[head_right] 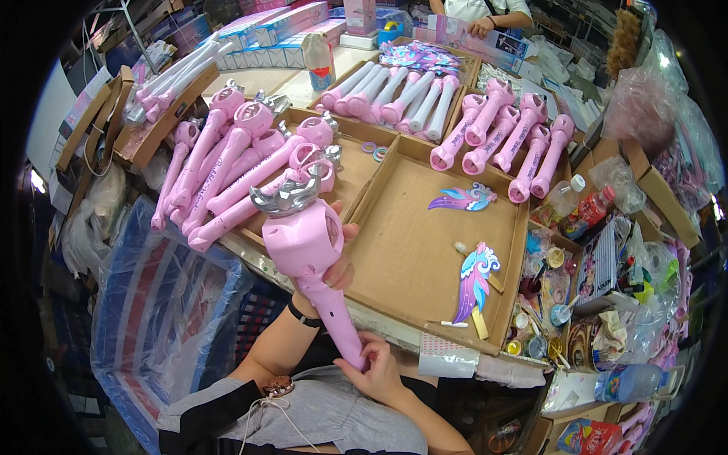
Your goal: The person assembles pink bubble wands by inserting a silver crown piece into the top, attaching a colorful wing sticker to the side, and using a small tool to adjust internal components. The person handles multiple wands one at a time, repeating the same steps for each unit.
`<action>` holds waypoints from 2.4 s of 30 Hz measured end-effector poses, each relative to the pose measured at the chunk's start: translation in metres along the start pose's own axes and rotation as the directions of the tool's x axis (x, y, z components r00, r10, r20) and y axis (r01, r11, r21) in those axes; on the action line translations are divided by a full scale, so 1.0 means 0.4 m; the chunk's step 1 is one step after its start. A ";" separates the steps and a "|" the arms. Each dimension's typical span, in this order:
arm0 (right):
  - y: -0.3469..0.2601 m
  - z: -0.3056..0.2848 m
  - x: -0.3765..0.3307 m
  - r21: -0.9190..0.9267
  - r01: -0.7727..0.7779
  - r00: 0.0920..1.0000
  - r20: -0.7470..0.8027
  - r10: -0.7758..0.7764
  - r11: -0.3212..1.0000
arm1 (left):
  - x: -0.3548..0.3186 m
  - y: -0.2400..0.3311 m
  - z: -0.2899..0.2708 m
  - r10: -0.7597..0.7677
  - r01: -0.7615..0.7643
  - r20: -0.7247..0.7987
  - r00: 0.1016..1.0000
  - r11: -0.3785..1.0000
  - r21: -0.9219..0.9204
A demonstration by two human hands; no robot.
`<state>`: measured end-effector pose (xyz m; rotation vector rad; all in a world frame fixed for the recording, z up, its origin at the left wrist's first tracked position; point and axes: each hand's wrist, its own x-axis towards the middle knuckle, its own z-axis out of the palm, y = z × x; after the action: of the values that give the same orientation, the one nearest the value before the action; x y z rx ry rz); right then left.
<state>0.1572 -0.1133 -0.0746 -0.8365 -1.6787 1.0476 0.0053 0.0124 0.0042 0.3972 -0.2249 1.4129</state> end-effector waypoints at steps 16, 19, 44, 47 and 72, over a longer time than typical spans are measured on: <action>0.019 0.010 -0.013 -0.065 -0.034 0.999 -0.021 0.033 0.997 | -0.007 0.018 -0.032 -0.088 0.088 0.179 0.980 0.996 0.012; 0.021 0.014 -0.018 -0.069 -0.056 0.998 -0.030 0.054 0.996 | -0.008 0.015 -0.020 -0.100 0.094 0.161 0.982 0.995 0.044; -0.050 -0.129 0.135 0.230 -0.334 0.897 -0.219 0.383 0.914 | -0.039 0.046 -0.012 -0.093 0.093 0.017 0.995 0.995 0.028; -0.060 -0.130 0.130 0.024 -0.307 0.932 -0.194 0.305 0.952 | -0.029 0.059 -0.005 -0.084 0.144 -0.250 0.964 0.963 0.229; -0.203 -0.143 0.224 -0.540 0.142 0.936 -0.198 -0.290 0.830 | -0.028 0.048 0.042 0.065 0.251 -0.401 0.914 0.685 0.684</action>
<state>0.1786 -0.0520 0.0422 -1.0448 -1.7859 0.2899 -0.0139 -0.0026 0.0179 0.7474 0.7265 1.3997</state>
